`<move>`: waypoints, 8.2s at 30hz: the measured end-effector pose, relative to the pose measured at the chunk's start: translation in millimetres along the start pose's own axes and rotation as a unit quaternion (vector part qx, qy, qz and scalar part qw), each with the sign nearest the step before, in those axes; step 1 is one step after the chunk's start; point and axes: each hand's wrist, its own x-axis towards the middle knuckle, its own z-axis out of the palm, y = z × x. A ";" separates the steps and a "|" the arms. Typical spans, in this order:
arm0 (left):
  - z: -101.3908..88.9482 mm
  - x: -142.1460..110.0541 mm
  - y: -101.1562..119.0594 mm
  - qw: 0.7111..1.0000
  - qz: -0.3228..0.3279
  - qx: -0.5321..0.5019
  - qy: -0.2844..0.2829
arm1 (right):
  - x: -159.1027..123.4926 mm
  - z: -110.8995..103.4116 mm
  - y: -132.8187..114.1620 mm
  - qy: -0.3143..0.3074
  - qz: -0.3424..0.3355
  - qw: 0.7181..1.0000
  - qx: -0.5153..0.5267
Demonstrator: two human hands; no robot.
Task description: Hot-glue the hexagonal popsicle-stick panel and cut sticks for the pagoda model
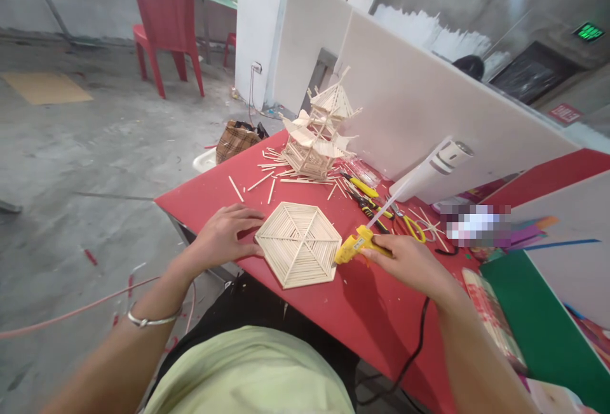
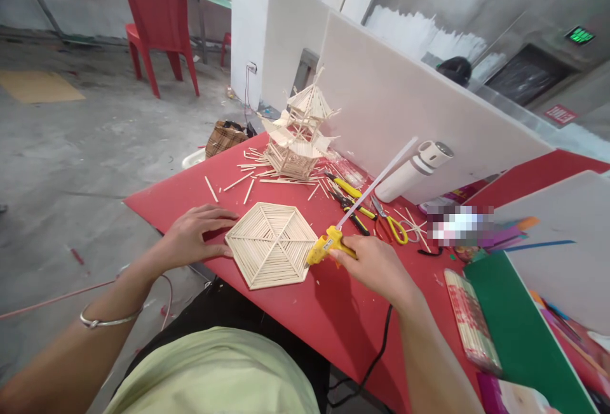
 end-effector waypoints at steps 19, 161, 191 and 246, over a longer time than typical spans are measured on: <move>-0.8 0.8 0.7 1.000 0.002 -0.022 0.013 | 27.6 28.5 16.8 0.105 0.057 0.990 0.076; -4.2 11.2 -6.0 0.993 -0.063 -0.096 0.021 | 104.6 46.1 18.8 0.047 -0.011 0.979 0.200; 10.2 35.4 -8.6 0.999 -0.038 -0.039 0.005 | 117.2 55.8 24.1 0.041 0.023 0.972 0.229; 7.8 37.9 -5.0 0.999 -0.045 -0.012 -0.005 | 117.6 48.2 24.5 0.015 -0.007 0.962 0.273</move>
